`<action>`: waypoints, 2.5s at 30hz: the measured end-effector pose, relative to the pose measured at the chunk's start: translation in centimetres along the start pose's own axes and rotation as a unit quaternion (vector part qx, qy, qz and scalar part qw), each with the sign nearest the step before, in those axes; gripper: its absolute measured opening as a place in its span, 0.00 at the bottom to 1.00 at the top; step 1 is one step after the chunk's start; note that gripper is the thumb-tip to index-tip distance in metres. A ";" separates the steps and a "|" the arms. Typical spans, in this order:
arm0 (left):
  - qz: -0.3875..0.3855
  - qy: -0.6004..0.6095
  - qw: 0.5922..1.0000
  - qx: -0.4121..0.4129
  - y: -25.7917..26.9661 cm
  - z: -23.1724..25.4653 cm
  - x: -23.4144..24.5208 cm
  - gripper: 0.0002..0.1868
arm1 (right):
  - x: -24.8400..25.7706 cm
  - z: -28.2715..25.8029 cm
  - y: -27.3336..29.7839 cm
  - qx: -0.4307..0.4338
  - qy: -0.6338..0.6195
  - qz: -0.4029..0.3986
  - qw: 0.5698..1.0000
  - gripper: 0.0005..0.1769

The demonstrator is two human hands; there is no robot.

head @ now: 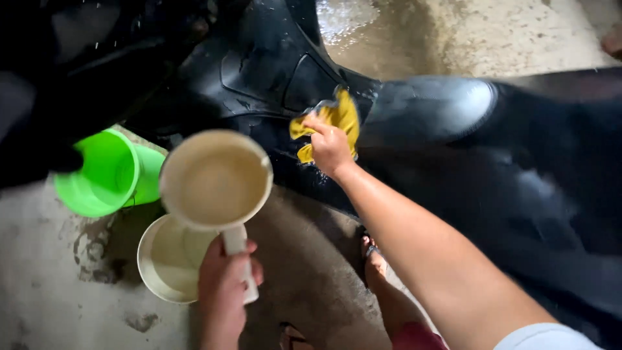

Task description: Cleaning and washing a motorcycle using a sponge, water, and soap.

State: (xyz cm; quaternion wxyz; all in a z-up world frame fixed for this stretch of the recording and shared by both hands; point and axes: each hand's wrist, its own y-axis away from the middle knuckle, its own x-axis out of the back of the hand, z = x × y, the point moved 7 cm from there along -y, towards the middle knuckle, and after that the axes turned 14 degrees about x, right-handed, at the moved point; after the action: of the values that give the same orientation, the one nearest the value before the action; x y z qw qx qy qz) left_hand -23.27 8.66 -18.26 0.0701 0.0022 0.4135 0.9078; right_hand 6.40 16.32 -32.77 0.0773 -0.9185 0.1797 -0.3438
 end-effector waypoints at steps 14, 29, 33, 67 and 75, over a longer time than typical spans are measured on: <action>0.133 -0.142 0.975 0.103 -3.6 -13.2 23.5 0.13 | -6.0 -10.6 17.8 -0.433 -0.716 0.272 0.476 0.30; 0.067 -0.116 0.990 0.048 -6.1 -14.1 28.2 0.10 | -16.0 -16.6 21.4 -0.480 -0.628 0.183 0.584 0.07; 0.092 -0.131 0.986 0.037 -5.0 -13.3 29.2 0.10 | -16.6 -20.4 21.2 -0.496 -0.573 0.131 0.639 0.13; 0.298 -0.306 0.896 0.124 -20.0 -19.9 30.3 0.23 | -18.0 -5.8 29.8 -0.520 -0.412 0.025 0.748 0.23; 0.237 -0.511 0.819 0.112 -23.4 -22.5 29.6 0.20 | -15.2 -4.7 31.4 -0.481 -0.307 -0.040 0.820 0.21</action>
State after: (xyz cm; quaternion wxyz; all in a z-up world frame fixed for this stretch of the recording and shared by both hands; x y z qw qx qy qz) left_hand -51.03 10.74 -52.24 0.0530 0.5714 0.4037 0.7125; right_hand -16.01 -6.97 -46.79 -0.3371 -0.9032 0.2522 0.0830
